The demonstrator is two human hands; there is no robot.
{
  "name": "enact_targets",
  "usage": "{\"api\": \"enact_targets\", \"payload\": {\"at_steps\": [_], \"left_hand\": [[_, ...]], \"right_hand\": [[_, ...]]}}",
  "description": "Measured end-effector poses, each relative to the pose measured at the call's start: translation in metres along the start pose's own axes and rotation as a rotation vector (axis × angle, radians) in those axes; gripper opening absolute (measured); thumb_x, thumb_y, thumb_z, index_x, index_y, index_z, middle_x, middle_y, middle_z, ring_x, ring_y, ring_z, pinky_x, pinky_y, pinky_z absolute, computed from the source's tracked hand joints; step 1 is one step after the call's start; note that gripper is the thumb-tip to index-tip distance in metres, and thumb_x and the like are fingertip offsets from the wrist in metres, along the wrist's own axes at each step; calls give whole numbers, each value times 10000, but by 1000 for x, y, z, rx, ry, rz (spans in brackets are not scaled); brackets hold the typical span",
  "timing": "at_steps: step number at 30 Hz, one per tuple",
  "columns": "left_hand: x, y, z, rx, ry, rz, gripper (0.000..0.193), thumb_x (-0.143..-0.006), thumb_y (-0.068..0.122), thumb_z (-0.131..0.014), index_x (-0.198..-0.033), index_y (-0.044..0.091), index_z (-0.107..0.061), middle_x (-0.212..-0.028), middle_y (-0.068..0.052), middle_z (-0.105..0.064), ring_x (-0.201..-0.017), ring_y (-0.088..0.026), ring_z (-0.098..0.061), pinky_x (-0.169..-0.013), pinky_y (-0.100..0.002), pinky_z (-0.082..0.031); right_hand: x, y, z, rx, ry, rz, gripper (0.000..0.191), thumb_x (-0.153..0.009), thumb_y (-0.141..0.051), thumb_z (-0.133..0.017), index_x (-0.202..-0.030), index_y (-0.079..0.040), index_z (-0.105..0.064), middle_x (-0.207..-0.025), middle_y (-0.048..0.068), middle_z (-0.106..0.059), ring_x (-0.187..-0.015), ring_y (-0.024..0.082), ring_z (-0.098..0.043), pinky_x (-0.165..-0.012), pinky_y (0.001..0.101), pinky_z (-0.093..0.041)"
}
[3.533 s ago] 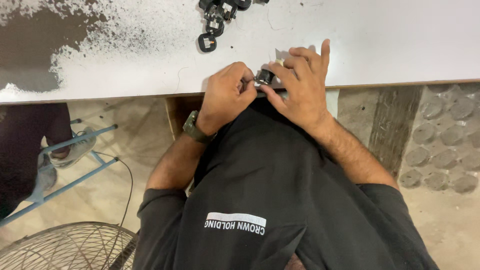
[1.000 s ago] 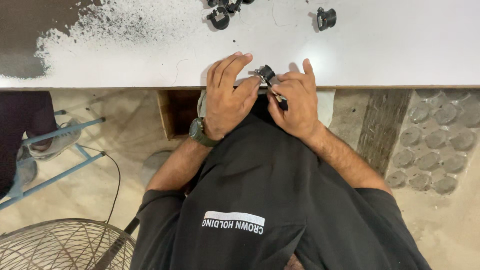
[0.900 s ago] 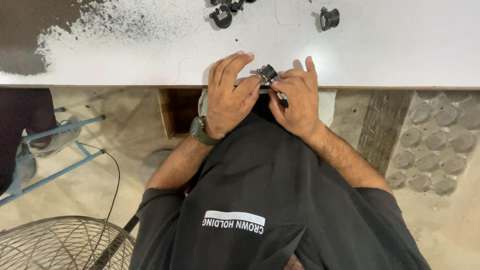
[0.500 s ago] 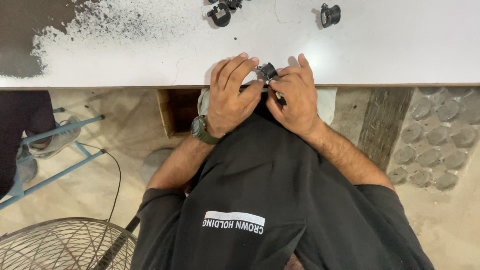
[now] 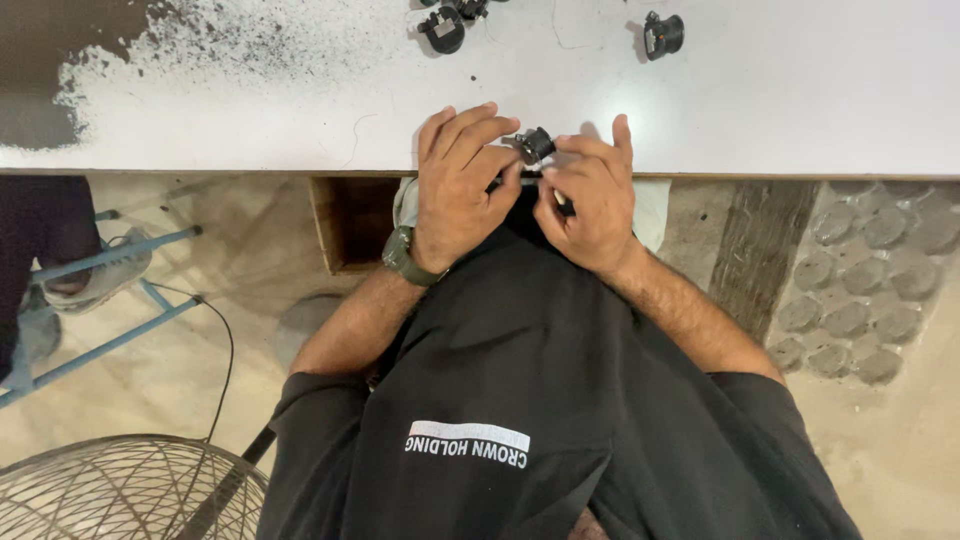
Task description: The person sits at a workbench assembling small black circular mechanical components. They pick up a hub, press small inserts into it by hand, and place the finished assembly aside, repeating the process with parts taken from a pile on the table.
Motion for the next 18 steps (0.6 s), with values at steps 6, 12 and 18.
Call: {"api": "enact_targets", "payload": {"at_steps": [6, 12, 18], "left_hand": [[0, -1, -3, 9, 1, 1, 135, -879, 40, -771, -964, 98, -684, -1244, -9, -681, -1306, -233, -588, -1176, -498, -346], [1, -1, -2, 27, -14, -9, 132, -874, 40, -753, -979, 89, -688, -1226, -17, -680, -1308, -248, -580, -1179, -514, -329], [1, 0, 2, 31, -15, -26, 145, -866, 37, -745, -985, 93, -684, -1227, -21, -681, -1319, -266, -580, -1205, -521, -312]], "right_hand": [[8, 1, -5, -93, -26, 74, 390, -865, 153, -767, -1117, -51, -550, -979, 91, -646, -1203, 331, -704, -1264, 598, -291], [1, -2, -5, -41, -15, 58, 373, -842, 148, -759, -1100, -53, -580, -984, 95, -659, -1154, 309, -696, -1259, 587, -291], [-6, -6, -5, -20, -27, 25, 313, -858, 157, -766, -1043, -52, -625, -978, 79, -647, -1151, 290, -692, -1262, 575, -314]]}}
Point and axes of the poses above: each hand's wrist, its own x-axis away from the middle knuckle, its own z-axis out of the back of the hand, y = z × x, the point moved 2 cm from there along -x, towards the middle knuckle
